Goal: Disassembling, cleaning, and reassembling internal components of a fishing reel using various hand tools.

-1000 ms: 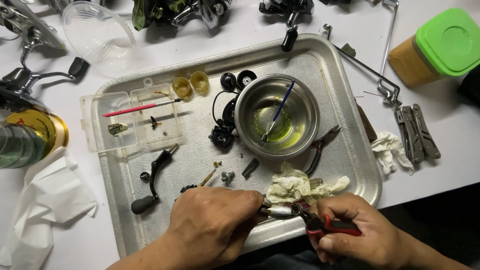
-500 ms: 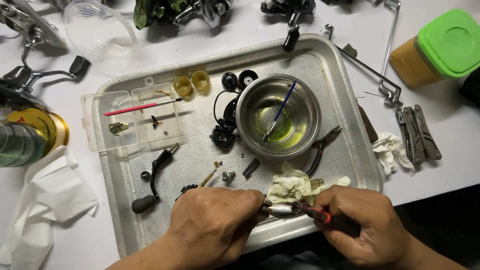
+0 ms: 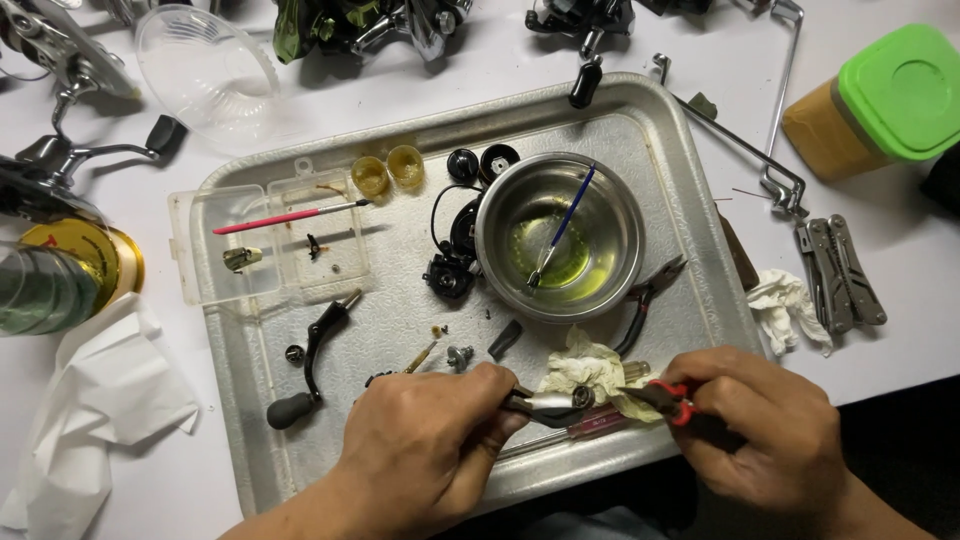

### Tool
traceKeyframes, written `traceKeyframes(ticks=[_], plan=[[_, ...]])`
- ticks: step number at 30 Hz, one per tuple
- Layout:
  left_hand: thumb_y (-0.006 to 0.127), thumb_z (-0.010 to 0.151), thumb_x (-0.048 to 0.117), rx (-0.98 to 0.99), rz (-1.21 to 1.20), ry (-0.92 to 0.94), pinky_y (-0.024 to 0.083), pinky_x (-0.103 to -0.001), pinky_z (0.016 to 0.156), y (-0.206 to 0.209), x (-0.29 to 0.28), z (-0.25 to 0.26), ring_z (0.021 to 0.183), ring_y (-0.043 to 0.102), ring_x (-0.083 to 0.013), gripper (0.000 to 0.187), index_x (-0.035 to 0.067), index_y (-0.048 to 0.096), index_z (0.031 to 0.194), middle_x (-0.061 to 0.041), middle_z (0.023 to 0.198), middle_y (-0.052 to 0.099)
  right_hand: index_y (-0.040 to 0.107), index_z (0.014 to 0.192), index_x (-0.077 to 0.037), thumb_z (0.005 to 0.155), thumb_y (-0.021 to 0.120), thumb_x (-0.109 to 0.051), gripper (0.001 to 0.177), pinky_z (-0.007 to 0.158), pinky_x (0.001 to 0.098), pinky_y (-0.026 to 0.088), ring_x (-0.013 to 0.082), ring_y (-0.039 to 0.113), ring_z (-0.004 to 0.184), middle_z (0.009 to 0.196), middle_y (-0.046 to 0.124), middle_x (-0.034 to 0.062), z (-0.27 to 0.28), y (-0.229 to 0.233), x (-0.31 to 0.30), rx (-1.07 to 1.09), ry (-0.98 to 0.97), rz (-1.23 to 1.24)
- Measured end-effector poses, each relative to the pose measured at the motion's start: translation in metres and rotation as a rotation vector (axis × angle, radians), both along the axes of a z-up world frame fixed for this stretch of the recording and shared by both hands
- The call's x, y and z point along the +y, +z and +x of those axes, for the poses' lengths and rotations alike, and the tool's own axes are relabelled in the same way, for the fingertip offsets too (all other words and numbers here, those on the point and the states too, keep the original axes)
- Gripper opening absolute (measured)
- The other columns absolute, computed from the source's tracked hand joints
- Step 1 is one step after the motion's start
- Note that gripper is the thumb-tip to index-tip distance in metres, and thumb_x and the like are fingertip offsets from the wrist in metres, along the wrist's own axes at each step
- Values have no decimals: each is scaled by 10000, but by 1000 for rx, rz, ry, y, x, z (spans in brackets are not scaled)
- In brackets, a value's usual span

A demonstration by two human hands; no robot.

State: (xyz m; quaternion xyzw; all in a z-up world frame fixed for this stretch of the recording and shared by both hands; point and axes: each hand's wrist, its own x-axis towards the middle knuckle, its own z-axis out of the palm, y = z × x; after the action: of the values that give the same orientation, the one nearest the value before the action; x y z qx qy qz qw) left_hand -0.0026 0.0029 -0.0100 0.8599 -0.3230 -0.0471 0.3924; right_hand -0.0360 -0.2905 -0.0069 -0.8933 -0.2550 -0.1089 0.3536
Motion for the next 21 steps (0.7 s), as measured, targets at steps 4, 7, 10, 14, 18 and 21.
traceKeyframes(ticks=[4, 7, 10, 14, 18, 21], plan=[[467, 1023, 430, 486, -113, -11, 363, -353, 501, 5, 1, 10, 480, 500, -165, 312, 171, 562, 879, 18, 558, 496, 518, 684, -111, 811, 749, -108, 264, 711, 246, 568, 136, 755, 761, 859, 772, 52, -10, 0, -6, 368, -221, 285], [489, 1026, 423, 746, -365, -59, 312, -277, 536, 6, -1, 12, 569, 373, -74, 364, 109, 656, 952, 70, 615, 401, 594, 761, -58, 861, 718, -74, 160, 700, 303, 627, 209, 769, 792, 874, 748, 118, -8, 9, 0, 619, -165, 591], [524, 1055, 342, 1052, -584, -111, 309, -261, 523, -9, -2, 8, 574, 365, -71, 277, 93, 545, 935, 52, 667, 412, 657, 884, 48, 828, 729, 59, 91, 776, 424, 722, 330, 832, 813, 921, 788, 206, -10, -1, 0, 876, -321, 821], [538, 1059, 325, 1212, -750, -146, 272, -240, 513, -14, -3, 8, 556, 340, -67, 276, 55, 595, 1050, 44, 671, 396, 632, 864, 36, 845, 713, 58, 85, 766, 391, 701, 317, 824, 796, 919, 750, 189, -2, 1, 5, 820, -238, 814], [541, 1061, 310, 1372, -901, -141, 226, -237, 498, -13, -4, 10, 542, 302, -78, 251, 61, 547, 1023, 27, 671, 337, 627, 953, 23, 836, 700, -146, 218, 686, 369, 674, 297, 778, 777, 1007, 737, 187, -4, -7, -25, 593, -359, 752], [539, 1059, 314, 1452, -929, -124, 161, -236, 441, -14, 0, 9, 502, 262, -75, 238, 87, 505, 995, 15, 633, 320, 555, 1228, 80, 1006, 518, -308, 448, 727, 341, 562, 288, 689, 851, 1095, 657, 203, 2, -17, -56, 387, -560, 556]])
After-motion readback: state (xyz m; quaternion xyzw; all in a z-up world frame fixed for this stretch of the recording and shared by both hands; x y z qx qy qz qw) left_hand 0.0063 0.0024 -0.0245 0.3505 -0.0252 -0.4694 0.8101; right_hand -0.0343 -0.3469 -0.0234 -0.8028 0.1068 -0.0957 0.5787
